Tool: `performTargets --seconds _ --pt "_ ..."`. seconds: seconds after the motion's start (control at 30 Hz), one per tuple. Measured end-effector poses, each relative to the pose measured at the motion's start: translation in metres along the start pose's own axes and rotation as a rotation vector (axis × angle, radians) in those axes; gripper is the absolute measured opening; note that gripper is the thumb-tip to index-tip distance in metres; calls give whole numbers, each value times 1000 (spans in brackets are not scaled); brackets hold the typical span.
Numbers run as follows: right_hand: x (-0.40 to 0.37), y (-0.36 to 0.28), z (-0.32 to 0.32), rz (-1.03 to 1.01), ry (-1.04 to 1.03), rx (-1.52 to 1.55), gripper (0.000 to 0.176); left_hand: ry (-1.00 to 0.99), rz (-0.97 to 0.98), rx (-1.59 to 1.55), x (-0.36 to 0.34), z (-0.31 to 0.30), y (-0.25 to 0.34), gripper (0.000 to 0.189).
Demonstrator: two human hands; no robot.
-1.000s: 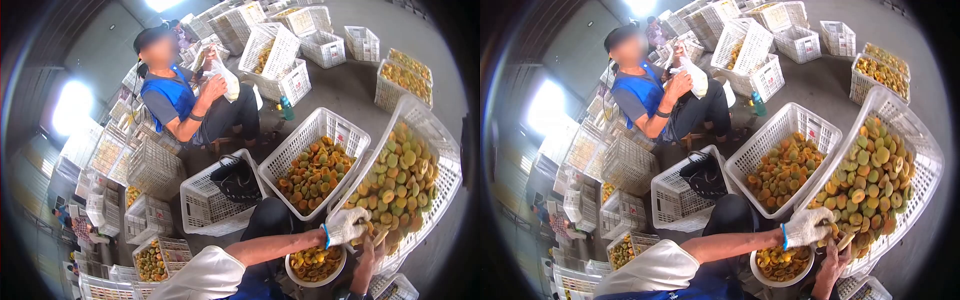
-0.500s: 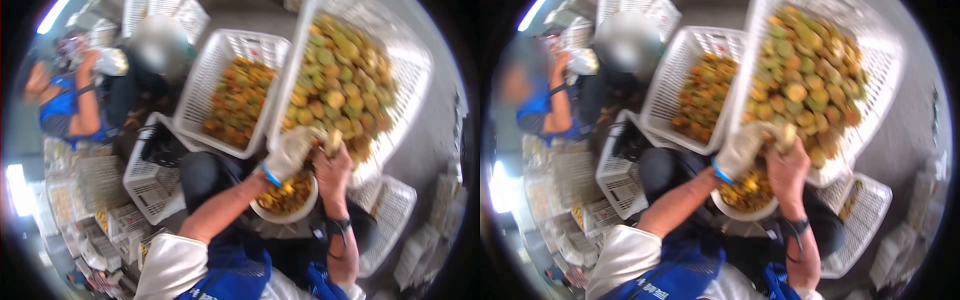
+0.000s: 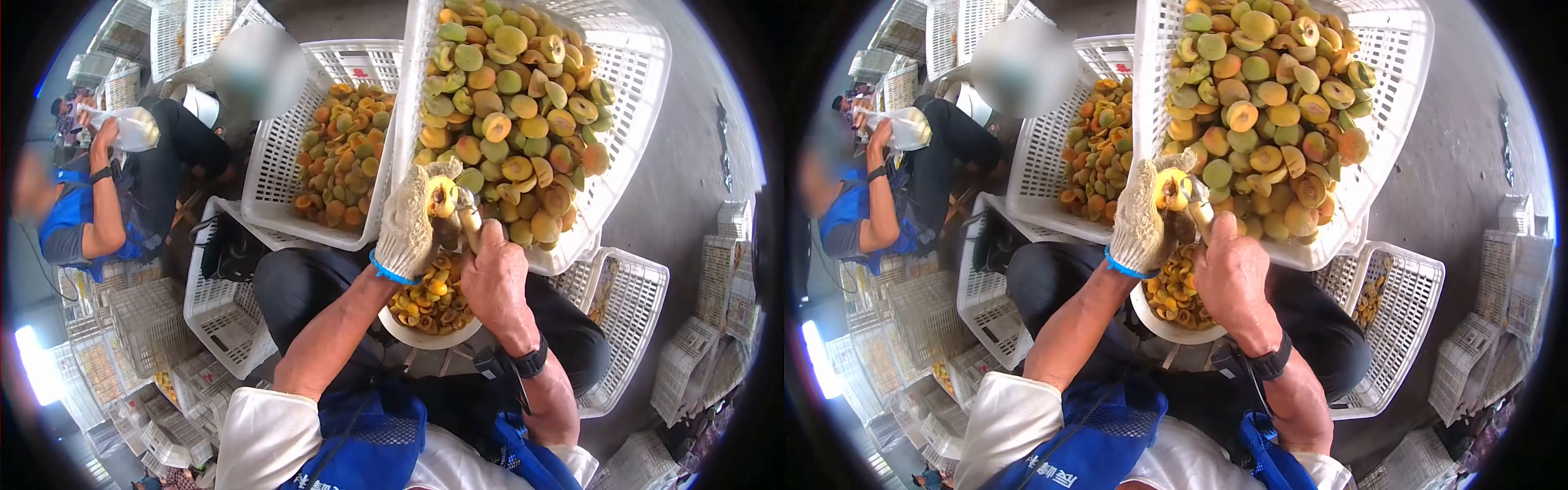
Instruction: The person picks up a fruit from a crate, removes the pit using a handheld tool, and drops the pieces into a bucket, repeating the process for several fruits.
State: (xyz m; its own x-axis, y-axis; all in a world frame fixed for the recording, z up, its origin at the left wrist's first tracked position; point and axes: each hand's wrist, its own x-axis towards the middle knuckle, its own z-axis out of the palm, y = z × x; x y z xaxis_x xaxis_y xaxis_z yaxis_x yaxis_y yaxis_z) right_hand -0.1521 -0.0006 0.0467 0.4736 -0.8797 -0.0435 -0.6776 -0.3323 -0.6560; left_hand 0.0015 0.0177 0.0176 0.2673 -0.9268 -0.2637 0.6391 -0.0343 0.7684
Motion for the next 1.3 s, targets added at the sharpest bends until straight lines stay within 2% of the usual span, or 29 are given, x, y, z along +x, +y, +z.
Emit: performTargets --seconds 0.03,0.1,0.13,0.27,0.33,0.37,0.43,0.57,0.7,0.73,0.77,0.83,0.87,0.9,0.97,1.0,1.03,1.1,1.13,1.17,1.23,1.27,1.3 --pt "0 0 0 7 -8 -21 26 -7 -6 -1 0 0 -1 61" --pt "-2 1 1 21 -18 -44 27 -12 176 407 0 -2 -4 53" --pt "-2 2 2 26 -9 -62 28 -39 179 361 -3 -3 -6 47" --pt "-2 -1 0 16 -8 -195 27 -40 204 279 -1 -4 -11 48" --pt "-1 -4 0 0 -20 -266 21 -28 299 558 -2 -5 -9 41" --pt "0 -5 0 -21 -33 -336 15 -29 294 558 -1 -6 -11 41" --pt "1 -4 0 -18 -60 -355 15 25 422 693 2 -5 -16 33" --pt "1 -2 2 -62 -112 -404 15 -25 339 800 0 -12 -6 35" --pt "-5 5 4 -129 -117 -416 15 -49 339 947 3 -19 0 24" --pt "-5 7 1 -158 -91 -344 16 -53 236 901 7 -19 6 24" --pt "-6 9 -2 -185 -67 -271 17 -53 230 903 8 -18 10 24" --pt "-5 13 -12 -179 -108 -203 19 -157 48 664 6 -15 19 37" --pt "-4 15 -17 -176 -140 -143 20 -204 30 648 5 -18 23 29" --pt "-4 17 -21 -171 -139 -140 20 -207 25 651 4 -17 25 29" --pt "-6 22 -25 -173 -184 -89 23 -342 231 750 -1 -13 26 35" --pt "-6 26 -26 -195 -194 -50 23 -297 192 792 -2 -14 23 35" --pt "-6 29 -27 -185 -192 -47 23 -304 184 794 -2 -14 21 35" --pt "-8 34 -27 -288 -192 -39 21 -356 165 708 -2 -14 20 36" --pt "-11 34 -26 -282 -191 -36 21 -268 -14 600 -1 -13 19 35" --pt "-12 34 -24 -255 -210 -81 20 -269 -17 603 0 -13 17 35" --pt "-16 32 -18 -228 -228 -120 20 -348 232 861 1 -16 14 32" --pt "-22 31 -15 -216 -244 -47 20 -370 144 926 9 -17 14 30" --pt "-26 30 -11 -208 -260 27 21 -368 144 928 8 -17 12 30"
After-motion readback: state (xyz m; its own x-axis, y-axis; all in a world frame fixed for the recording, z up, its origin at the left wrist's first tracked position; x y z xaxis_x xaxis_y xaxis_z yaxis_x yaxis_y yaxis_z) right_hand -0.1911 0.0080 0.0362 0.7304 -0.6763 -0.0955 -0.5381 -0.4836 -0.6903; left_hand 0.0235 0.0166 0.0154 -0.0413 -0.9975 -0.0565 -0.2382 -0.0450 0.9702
